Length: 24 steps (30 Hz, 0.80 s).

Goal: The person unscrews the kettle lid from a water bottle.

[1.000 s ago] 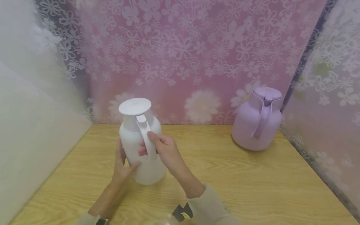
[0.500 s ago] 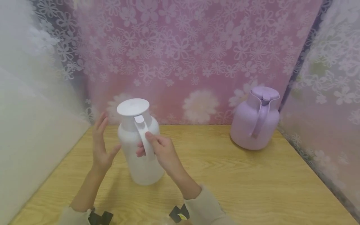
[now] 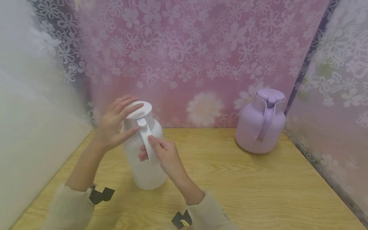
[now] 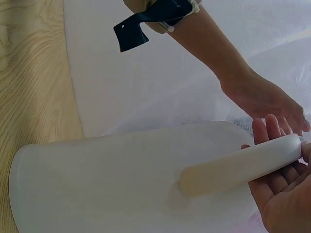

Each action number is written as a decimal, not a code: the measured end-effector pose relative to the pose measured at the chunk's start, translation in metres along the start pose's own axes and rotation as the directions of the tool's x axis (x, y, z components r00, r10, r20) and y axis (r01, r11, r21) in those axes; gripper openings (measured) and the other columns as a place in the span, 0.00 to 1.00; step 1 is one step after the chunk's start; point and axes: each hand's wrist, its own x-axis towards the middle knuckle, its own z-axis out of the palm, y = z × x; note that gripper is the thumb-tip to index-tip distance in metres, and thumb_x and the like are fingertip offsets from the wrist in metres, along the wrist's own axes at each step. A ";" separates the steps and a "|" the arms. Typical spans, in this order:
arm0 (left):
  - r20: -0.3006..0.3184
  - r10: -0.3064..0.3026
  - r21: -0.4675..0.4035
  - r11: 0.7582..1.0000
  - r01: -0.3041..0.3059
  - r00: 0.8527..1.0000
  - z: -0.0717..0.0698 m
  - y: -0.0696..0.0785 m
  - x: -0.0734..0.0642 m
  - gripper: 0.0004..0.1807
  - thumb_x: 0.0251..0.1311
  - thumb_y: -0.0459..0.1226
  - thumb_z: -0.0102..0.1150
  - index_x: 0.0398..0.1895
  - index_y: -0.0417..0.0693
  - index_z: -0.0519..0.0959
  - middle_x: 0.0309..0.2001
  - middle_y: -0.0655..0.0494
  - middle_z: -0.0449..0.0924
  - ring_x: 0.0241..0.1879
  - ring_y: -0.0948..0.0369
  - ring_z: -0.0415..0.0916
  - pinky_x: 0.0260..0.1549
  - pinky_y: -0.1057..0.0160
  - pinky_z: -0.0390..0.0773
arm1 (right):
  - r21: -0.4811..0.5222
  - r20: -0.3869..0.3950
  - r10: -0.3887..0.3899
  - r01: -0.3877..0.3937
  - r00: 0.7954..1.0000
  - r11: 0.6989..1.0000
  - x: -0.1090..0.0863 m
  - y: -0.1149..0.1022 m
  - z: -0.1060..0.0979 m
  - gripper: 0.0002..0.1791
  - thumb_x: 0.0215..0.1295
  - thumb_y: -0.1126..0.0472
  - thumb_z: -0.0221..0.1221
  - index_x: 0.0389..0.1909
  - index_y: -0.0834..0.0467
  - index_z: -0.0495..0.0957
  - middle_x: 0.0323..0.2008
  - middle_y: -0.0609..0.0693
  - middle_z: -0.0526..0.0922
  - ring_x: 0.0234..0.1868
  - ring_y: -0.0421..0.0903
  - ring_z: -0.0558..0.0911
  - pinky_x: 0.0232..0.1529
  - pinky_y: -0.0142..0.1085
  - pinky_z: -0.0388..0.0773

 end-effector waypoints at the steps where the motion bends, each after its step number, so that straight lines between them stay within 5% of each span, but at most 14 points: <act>1: 0.032 -0.014 0.011 1.000 0.013 0.999 0.001 0.000 0.001 0.31 0.60 0.61 0.43 0.57 0.51 0.72 0.59 0.49 0.68 0.62 0.50 0.57 0.59 0.48 0.53 | -0.001 0.001 -0.001 0.001 1.000 1.000 0.000 0.000 0.000 0.27 0.70 0.49 0.45 0.31 0.71 0.77 0.25 0.58 0.82 0.29 0.54 0.83 0.39 0.44 0.77; 5: 0.089 -0.041 0.031 0.999 0.038 0.995 0.007 -0.002 0.001 0.31 0.62 0.61 0.38 0.57 0.53 0.73 0.60 0.52 0.68 0.62 0.52 0.57 0.60 0.50 0.52 | -0.002 0.002 -0.007 0.007 1.000 1.000 0.000 0.000 0.001 0.27 0.71 0.49 0.45 0.31 0.71 0.77 0.25 0.58 0.82 0.29 0.54 0.83 0.38 0.44 0.77; 15: 0.015 0.032 0.032 0.999 -0.032 0.999 0.012 -0.006 0.000 0.29 0.64 0.58 0.38 0.53 0.50 0.76 0.56 0.50 0.71 0.59 0.51 0.62 0.58 0.51 0.55 | 0.006 -0.010 -0.018 0.019 1.000 1.000 0.001 -0.001 0.003 0.26 0.71 0.50 0.46 0.31 0.71 0.77 0.24 0.59 0.81 0.29 0.53 0.82 0.37 0.44 0.77; 24: 0.105 -0.012 0.071 0.997 0.005 0.994 0.007 -0.003 0.001 0.30 0.64 0.61 0.34 0.56 0.54 0.74 0.58 0.52 0.69 0.60 0.49 0.60 0.60 0.51 0.54 | -0.003 -0.015 -0.009 0.009 1.000 1.000 -0.002 -0.002 0.004 0.27 0.71 0.49 0.45 0.30 0.71 0.77 0.25 0.59 0.82 0.29 0.54 0.82 0.37 0.44 0.77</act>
